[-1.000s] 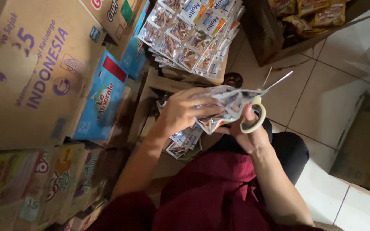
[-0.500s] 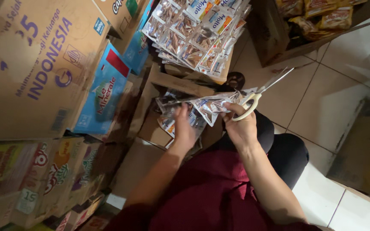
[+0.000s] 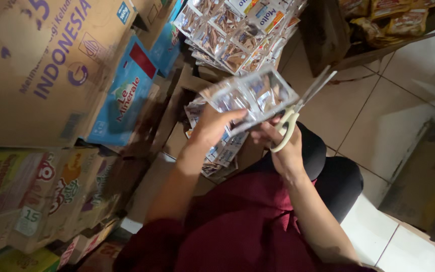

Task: The person uses scissors to cut open multiple small foil food packets labeled 'Molto' and places them into a cardboard box. The person handles the packets one at a time, cutting the top edge and dropping them into the box.

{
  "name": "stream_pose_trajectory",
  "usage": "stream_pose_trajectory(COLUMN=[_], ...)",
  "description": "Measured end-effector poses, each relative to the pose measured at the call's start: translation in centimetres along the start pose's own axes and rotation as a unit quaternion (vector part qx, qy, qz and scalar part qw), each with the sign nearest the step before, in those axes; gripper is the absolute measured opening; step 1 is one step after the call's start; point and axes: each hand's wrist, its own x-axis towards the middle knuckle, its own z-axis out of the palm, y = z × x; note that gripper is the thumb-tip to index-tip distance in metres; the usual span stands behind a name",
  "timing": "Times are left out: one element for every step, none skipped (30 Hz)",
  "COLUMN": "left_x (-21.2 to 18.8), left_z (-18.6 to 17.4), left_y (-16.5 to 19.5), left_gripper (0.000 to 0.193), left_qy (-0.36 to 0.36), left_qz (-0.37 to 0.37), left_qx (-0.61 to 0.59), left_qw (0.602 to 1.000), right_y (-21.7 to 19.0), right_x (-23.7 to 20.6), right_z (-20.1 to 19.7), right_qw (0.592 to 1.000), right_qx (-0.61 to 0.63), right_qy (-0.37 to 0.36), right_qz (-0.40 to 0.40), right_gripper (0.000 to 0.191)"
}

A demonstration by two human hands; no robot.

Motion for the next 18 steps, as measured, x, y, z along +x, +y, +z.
stream_pose_trajectory(left_x=[0.2, 0.3, 0.3, 0.4, 0.4, 0.5, 0.5, 0.4, 0.3, 0.1, 0.0, -0.2, -0.5, -0.8, -1.0, -1.2, -1.4, -1.7], left_z=[0.1, 0.1, 0.0, -0.2, -0.3, -0.2, -0.2, -0.1, 0.0, 0.1, 0.2, 0.3, 0.5, 0.7, 0.8, 1.0, 1.2, 1.4], left_y=[1.2, 2.4, 3.6, 4.8, 5.7, 6.4, 7.0, 7.5, 7.8, 8.0, 8.2, 8.3, 8.3, 8.4, 8.4, 8.5, 8.5, 8.6], left_gripper=[0.07, 0.075, 0.073, 0.072, 0.071, 0.072, 0.073, 0.074, 0.076, 0.078, 0.081, 0.08, 0.08, 0.079, 0.08, 0.08, 0.081, 0.081], left_qy=[0.02, 0.039, 0.029, 0.019, 0.009, 0.023, 0.038, 0.053, 0.053, 0.053, 0.054, 0.035, 0.016, -0.003, -0.016, -0.028, -0.04, -0.042], left_qz=[0.045, 0.09, 0.073, 0.057, 0.041, 0.043, 0.045, 0.046, 0.05, 0.053, 0.056, 0.074, 0.091, 0.108, 0.105, 0.102, 0.098, 0.099], left_qx=[0.043, 0.085, 0.08, 0.076, 0.073, 0.107, 0.142, 0.176, 0.208, 0.239, 0.27, 0.297, 0.324, 0.35, 0.351, 0.352, 0.352, 0.364], left_qw=[0.998, 0.992, 0.994, 0.995, 0.996, 0.993, 0.988, 0.982, 0.975, 0.968, 0.96, 0.951, 0.942, 0.931, 0.93, 0.93, 0.93, 0.925], right_y=[-0.1, -0.1, -0.1, -0.1, 0.0, 0.1, 0.3, 0.3, 0.2, 0.1, -0.1, -0.3, -0.5, -0.7, -0.9, -1.0, -1.1, -1.1], right_x=[-0.3, -0.6, -1.0, -1.4, -1.8, -2.2, -2.6, -3.1, -3.6, -4.0, -4.3, -4.6, -4.7, -4.7, -4.7, -4.8, -4.7, -4.7], right_z=[-0.6, -1.1, -1.5, -1.9, -2.1, -2.2, -2.2, -2.3, -2.4, -2.5, -2.5, -2.6, -2.7, -2.7, -2.7, -2.7, -2.6, -2.5], right_qw=[1.0, 0.998, 0.995, 0.99, 0.984, 0.975, 0.963, 0.955, 0.945, 0.933, 0.929, 0.924, 0.919, 0.92, 0.92, 0.919, 0.923, 0.927], right_qx=[-0.02, -0.019, -0.018, -0.017, -0.063, -0.109, -0.153, -0.171, -0.188, -0.205, -0.211, -0.217, -0.223, -0.215, -0.206, -0.197, -0.199, -0.2], right_qy=[-0.008, -0.045, -0.081, -0.118, -0.142, -0.166, -0.189, -0.219, -0.249, -0.277, -0.284, -0.291, -0.297, -0.306, -0.316, -0.325, -0.316, -0.308], right_qz=[0.015, 0.035, 0.055, 0.075, 0.088, 0.1, 0.112, 0.107, 0.104, 0.1, 0.11, 0.119, 0.129, 0.119, 0.109, 0.1, 0.089, 0.077], right_gripper=[0.044, 0.05, 0.057, 0.065, 0.072, 0.08, 0.087, 0.092, 0.096, 0.1, 0.099, 0.099, 0.098, 0.094, 0.091, 0.088, 0.087, 0.087])
